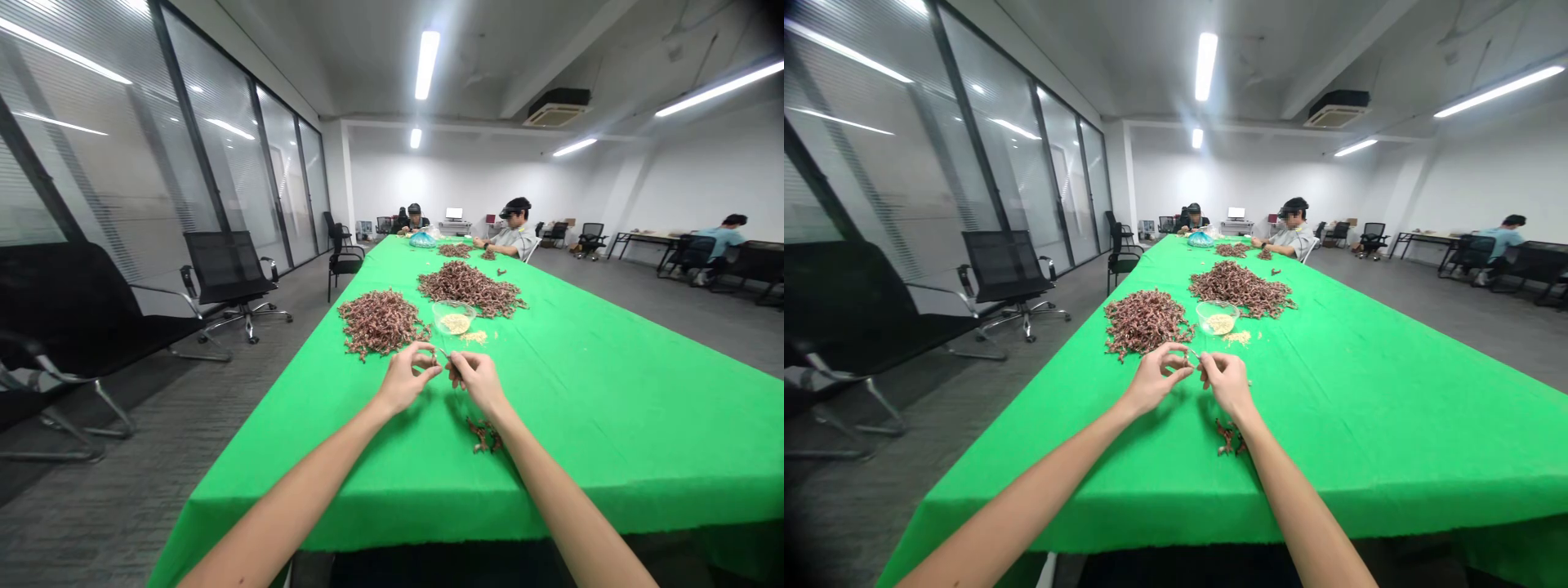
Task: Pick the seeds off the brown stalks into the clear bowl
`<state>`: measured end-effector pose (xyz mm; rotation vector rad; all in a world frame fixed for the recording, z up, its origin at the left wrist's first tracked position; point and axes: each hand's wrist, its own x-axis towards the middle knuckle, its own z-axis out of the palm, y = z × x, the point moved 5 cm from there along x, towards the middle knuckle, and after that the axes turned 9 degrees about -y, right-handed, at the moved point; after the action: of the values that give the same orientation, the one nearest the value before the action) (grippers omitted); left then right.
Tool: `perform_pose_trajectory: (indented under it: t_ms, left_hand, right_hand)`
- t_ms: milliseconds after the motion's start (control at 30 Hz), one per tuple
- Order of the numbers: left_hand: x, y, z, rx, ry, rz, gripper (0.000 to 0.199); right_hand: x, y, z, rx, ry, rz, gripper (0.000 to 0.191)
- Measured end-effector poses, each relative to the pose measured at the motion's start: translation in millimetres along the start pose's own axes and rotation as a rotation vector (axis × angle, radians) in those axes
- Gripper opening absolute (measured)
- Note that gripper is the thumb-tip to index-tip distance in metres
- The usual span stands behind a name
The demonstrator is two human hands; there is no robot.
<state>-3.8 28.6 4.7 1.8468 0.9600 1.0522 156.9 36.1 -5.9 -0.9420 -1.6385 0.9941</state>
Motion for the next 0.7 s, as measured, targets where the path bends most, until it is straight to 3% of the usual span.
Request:
perform_pose_trajectory:
  t_ms: [200, 700]
  left_hand:
    - [-1.0, 7.8, -6.5, 0.033, 0.092, 0.038, 0.039]
    - [-0.8, 4.7, -4.7, 0.055, 0.081, 0.089, 0.037]
  right_hand:
    - [-1.4, 2.2, 0.0, -0.037, 0.018, 0.030, 0.049]
    - [-2.3, 0.4, -0.2, -0.197, 0.029, 0.015, 0.048]
